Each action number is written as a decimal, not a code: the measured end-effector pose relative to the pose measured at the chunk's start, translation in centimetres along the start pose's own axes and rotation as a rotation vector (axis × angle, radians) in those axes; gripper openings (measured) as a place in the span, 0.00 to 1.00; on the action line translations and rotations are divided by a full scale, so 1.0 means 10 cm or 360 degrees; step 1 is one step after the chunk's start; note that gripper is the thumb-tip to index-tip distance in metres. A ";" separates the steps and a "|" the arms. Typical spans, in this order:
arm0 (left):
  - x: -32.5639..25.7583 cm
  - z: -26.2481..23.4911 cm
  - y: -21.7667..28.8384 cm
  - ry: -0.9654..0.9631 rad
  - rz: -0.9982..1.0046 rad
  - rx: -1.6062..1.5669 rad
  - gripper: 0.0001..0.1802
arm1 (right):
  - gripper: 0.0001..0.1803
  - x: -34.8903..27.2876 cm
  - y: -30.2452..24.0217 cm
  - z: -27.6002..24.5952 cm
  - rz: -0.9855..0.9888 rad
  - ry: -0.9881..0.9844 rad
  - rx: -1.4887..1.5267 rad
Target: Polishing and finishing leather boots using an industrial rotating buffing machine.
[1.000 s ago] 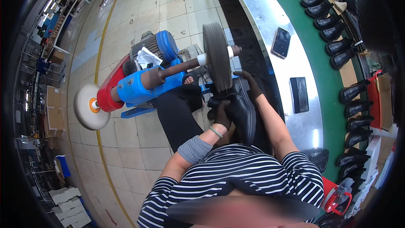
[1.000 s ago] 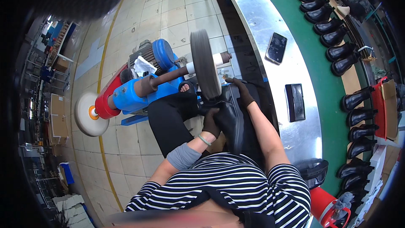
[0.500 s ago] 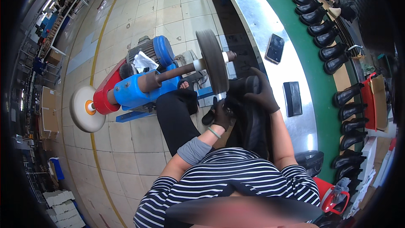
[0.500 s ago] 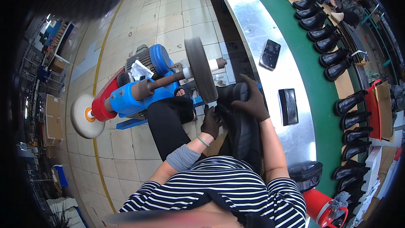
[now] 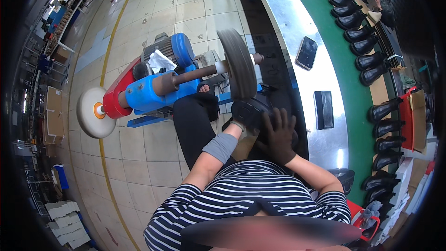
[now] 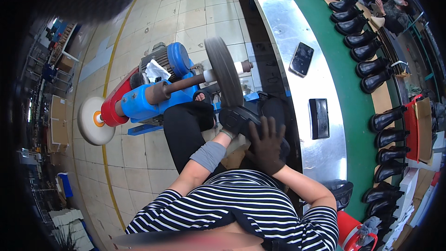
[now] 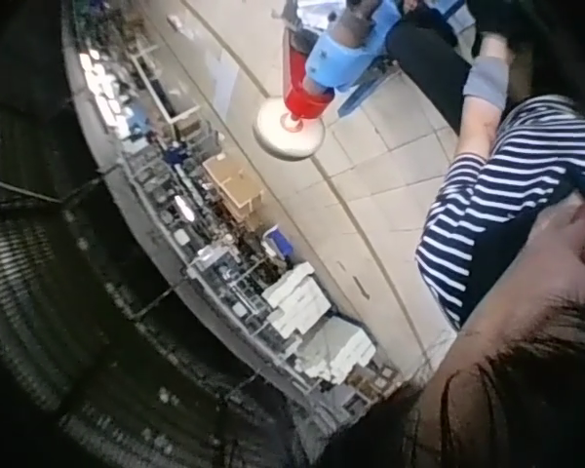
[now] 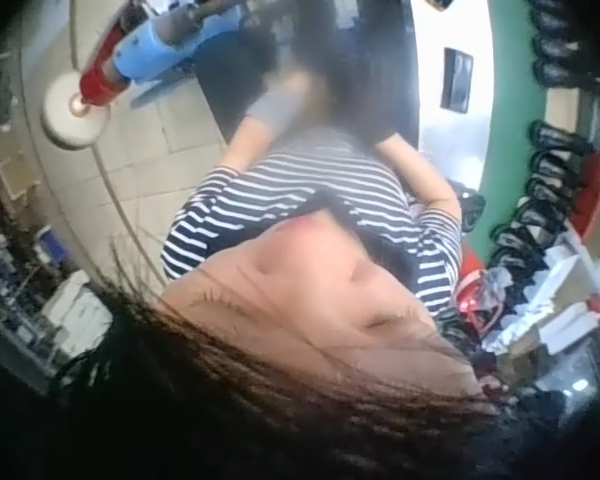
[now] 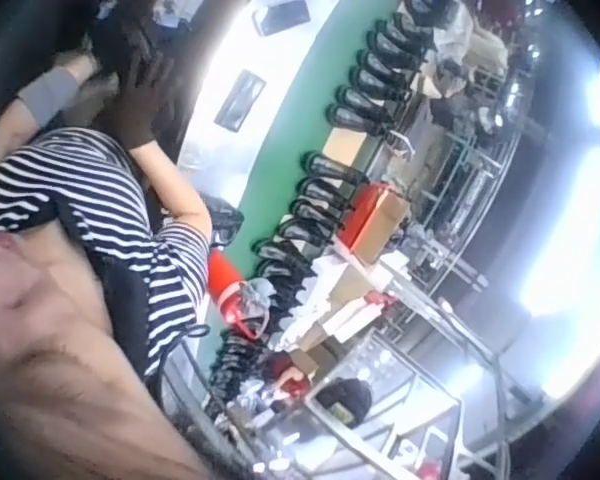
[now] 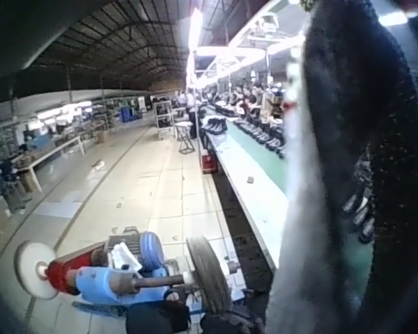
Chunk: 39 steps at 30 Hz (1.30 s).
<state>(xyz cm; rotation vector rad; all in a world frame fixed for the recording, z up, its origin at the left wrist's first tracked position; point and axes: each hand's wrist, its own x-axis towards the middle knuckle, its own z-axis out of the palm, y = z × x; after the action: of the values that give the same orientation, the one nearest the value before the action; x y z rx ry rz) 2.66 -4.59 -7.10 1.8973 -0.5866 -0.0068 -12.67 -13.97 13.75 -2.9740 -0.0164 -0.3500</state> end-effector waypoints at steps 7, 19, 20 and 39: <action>-0.07 -0.02 -0.52 -0.0261 -0.0267 -0.0570 0.20 | 0.36 -0.07 0.64 0.65 -0.0223 0.0454 -0.0165; 0.20 -0.66 -0.65 0.0843 0.0208 0.1357 0.30 | 0.34 0.50 0.61 1.00 -0.0509 0.0490 0.0029; 0.19 -0.59 -0.56 0.0808 0.0220 0.1329 0.30 | 0.34 0.45 0.65 1.05 -0.0493 0.0472 0.0023; 0.11 -0.63 1.48 -0.0668 0.0012 -0.0173 0.27 | 0.48 -0.39 0.94 0.61 0.0293 0.0913 0.1030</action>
<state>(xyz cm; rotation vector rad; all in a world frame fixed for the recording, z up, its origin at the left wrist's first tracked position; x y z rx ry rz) -0.45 -3.71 8.68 1.7957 -0.8569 -0.4322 -14.81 -22.32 5.67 -2.1373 0.1707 -0.9461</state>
